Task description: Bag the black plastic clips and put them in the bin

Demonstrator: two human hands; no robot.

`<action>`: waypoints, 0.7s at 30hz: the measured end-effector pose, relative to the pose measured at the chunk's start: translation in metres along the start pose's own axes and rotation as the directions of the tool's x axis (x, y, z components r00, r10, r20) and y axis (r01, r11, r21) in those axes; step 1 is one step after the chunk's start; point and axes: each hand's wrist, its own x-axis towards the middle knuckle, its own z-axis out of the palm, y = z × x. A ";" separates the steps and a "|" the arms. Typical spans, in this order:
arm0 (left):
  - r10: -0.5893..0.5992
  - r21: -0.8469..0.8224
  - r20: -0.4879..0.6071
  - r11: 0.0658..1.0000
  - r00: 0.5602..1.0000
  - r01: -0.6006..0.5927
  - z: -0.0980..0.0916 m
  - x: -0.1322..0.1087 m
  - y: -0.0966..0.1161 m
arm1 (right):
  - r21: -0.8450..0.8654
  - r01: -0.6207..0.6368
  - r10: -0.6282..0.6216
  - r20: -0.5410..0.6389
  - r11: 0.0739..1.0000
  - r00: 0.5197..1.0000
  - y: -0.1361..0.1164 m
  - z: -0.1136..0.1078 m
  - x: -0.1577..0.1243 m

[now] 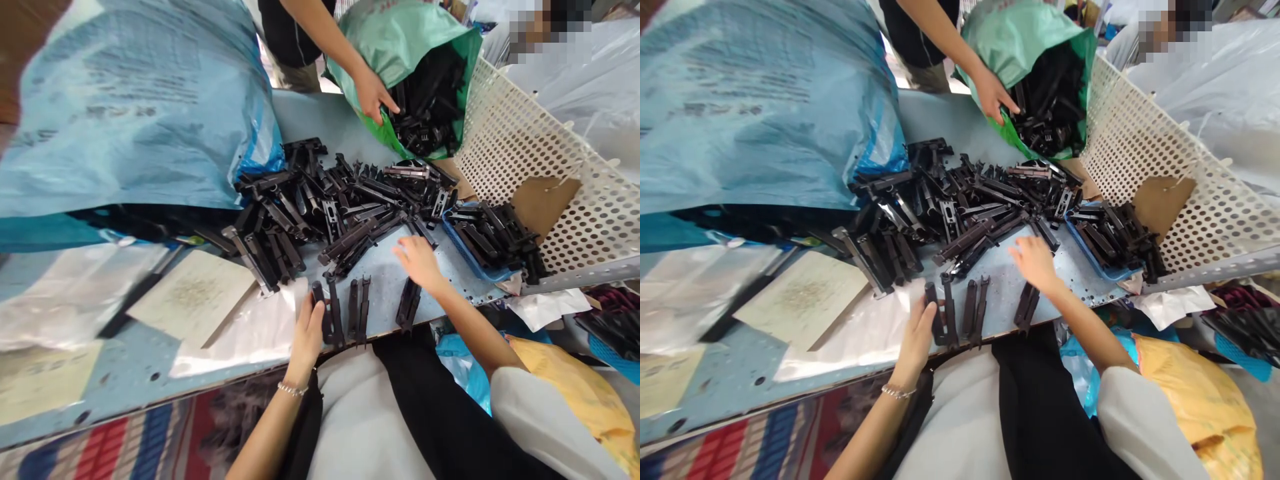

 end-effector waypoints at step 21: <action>0.291 0.050 0.237 0.949 0.927 -0.310 0.059 -0.010 0.061 | 0.628 -0.042 0.102 -0.061 0.777 0.993 0.042 -0.015 -0.035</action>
